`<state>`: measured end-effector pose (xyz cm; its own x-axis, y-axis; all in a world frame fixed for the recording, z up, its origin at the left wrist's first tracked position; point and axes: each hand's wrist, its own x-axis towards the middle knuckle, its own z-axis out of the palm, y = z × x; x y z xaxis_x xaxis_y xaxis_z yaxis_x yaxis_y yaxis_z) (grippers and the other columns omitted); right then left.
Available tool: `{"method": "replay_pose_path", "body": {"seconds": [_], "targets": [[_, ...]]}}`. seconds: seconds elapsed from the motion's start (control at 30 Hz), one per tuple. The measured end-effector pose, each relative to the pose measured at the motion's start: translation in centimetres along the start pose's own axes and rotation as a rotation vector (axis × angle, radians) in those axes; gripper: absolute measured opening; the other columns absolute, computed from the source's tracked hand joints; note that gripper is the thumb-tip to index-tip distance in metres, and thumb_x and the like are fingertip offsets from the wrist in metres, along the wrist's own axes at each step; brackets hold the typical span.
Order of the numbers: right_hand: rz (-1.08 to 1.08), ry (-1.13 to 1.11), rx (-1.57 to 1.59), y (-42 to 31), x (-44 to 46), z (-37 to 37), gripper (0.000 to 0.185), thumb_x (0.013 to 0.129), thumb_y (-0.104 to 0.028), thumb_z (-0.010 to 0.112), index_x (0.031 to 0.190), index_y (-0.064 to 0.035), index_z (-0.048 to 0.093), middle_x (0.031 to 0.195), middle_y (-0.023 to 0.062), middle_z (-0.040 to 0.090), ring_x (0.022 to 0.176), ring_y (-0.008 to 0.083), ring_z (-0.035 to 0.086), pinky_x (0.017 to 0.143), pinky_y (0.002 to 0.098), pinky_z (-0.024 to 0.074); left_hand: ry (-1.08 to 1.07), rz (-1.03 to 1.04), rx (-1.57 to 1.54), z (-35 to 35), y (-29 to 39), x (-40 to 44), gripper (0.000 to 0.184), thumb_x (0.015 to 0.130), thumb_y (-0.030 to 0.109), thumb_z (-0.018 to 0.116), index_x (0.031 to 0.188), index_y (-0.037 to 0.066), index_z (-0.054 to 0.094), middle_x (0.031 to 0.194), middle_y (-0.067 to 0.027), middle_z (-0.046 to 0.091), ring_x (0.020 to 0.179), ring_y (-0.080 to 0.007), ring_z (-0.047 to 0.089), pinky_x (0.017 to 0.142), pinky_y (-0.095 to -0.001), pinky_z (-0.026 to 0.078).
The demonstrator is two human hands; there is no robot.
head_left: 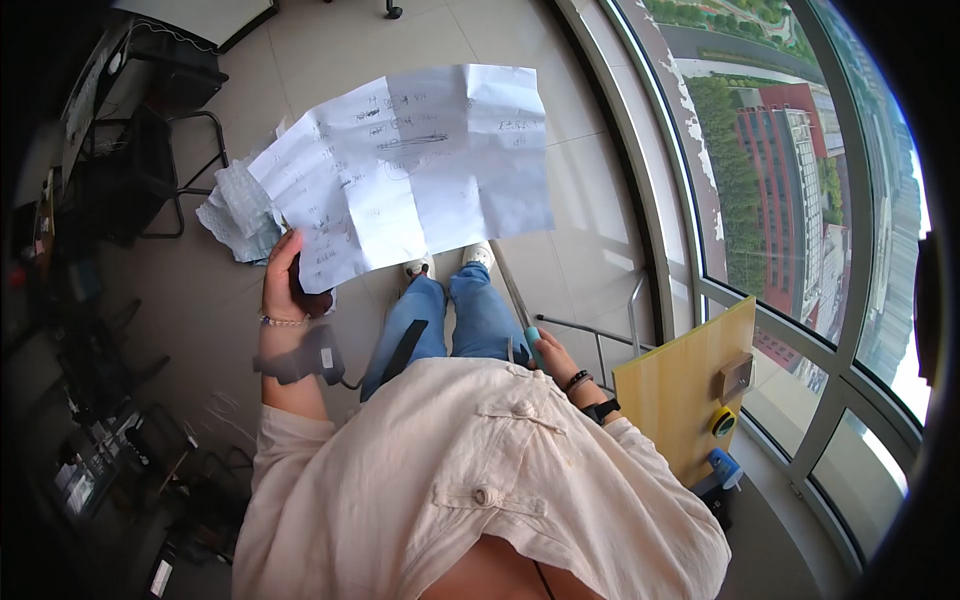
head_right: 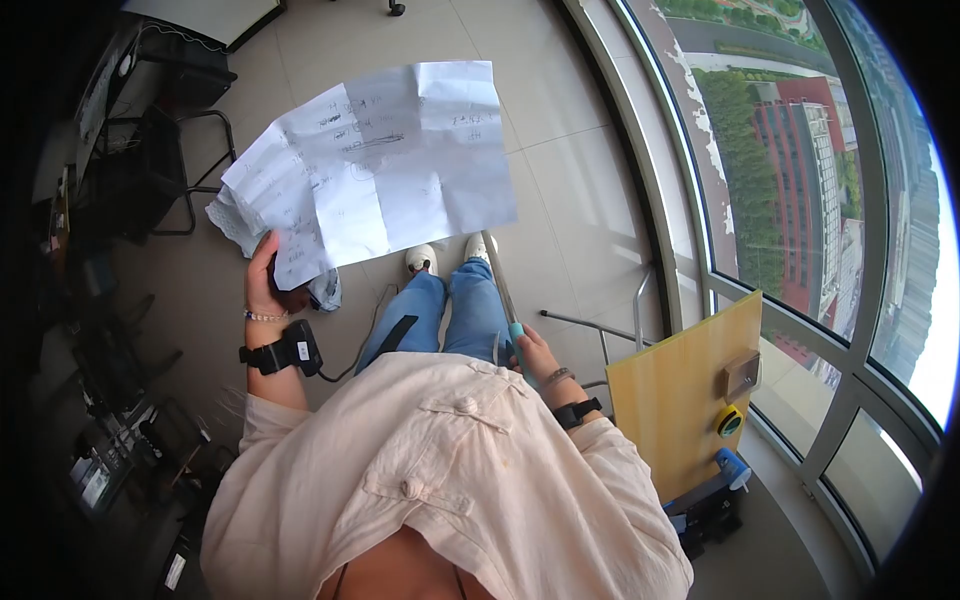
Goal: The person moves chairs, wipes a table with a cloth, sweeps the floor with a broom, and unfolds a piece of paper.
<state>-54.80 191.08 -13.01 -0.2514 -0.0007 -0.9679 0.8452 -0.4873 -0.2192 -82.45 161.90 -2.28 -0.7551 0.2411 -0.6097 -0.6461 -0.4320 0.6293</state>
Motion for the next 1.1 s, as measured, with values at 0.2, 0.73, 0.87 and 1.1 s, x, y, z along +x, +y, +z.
{"method": "replay_pose_path", "body": {"seconds": [0.2, 0.73, 0.87, 1.1], "targets": [[-0.116, 0.018, -0.074, 0.2, 1.8, 4.1, 0.057, 0.084, -0.022, 0.041, 0.131, -0.0149, 0.010, 0.070, 0.0078, 0.050, 0.058, 0.0166, 0.051, 0.046, 0.0298, 0.0440, -0.092, -0.046, 0.073, 0.9, 1.6, -0.3, 0.018, 0.081, 0.016, 0.049, 0.092, 0.004, 0.056, 0.087, -0.0063, 0.059, 0.077, -0.0164, 0.058, 0.068, -0.0278, 0.046], [-0.214, -0.059, -0.661, -1.7, 1.8, 2.1, 0.063, 0.081, -0.038, 0.045, 0.126, -0.0006, 0.023, 0.114, 0.0166, 0.046, 0.101, 0.0245, 0.047, 0.081, 0.0346, 0.0400, -0.238, -0.041, 0.151, 3.8, 2.6, -1.3, 0.028, 0.081, 0.019, 0.047, 0.102, 0.001, 0.050, 0.090, -0.0096, 0.058, 0.078, -0.0198, 0.058, 0.069, -0.0292, 0.047], [-0.607, 0.028, 0.012, -7.3, -2.2, 2.3, 0.053, 0.083, -0.044, 0.039, 0.115, -0.0021, 0.041, 0.110, 0.0114, 0.050, 0.095, 0.0193, 0.051, 0.078, 0.0328, 0.0412, -0.266, -0.093, 0.165, 4.2, 3.4, -1.4, 0.018, 0.080, 0.013, 0.049, 0.093, 0.001, 0.055, 0.085, -0.0075, 0.060, 0.075, -0.0164, 0.059, 0.067, -0.0269, 0.047], [-1.120, 0.054, -0.068, -16.1, -12.0, 4.5, 0.036, 0.085, -0.033, 0.048, 0.100, 0.0002, 0.052, 0.088, 0.0034, 0.056, 0.078, 0.0085, 0.050, 0.068, 0.0234, 0.0404, -0.322, -0.089, 0.280, 6.1, 3.7, -1.9, 0.016, 0.079, 0.012, 0.053, 0.087, 0.000, 0.058, 0.076, -0.0056, 0.061, 0.067, -0.0122, 0.058, 0.063, -0.0231, 0.047]]}}
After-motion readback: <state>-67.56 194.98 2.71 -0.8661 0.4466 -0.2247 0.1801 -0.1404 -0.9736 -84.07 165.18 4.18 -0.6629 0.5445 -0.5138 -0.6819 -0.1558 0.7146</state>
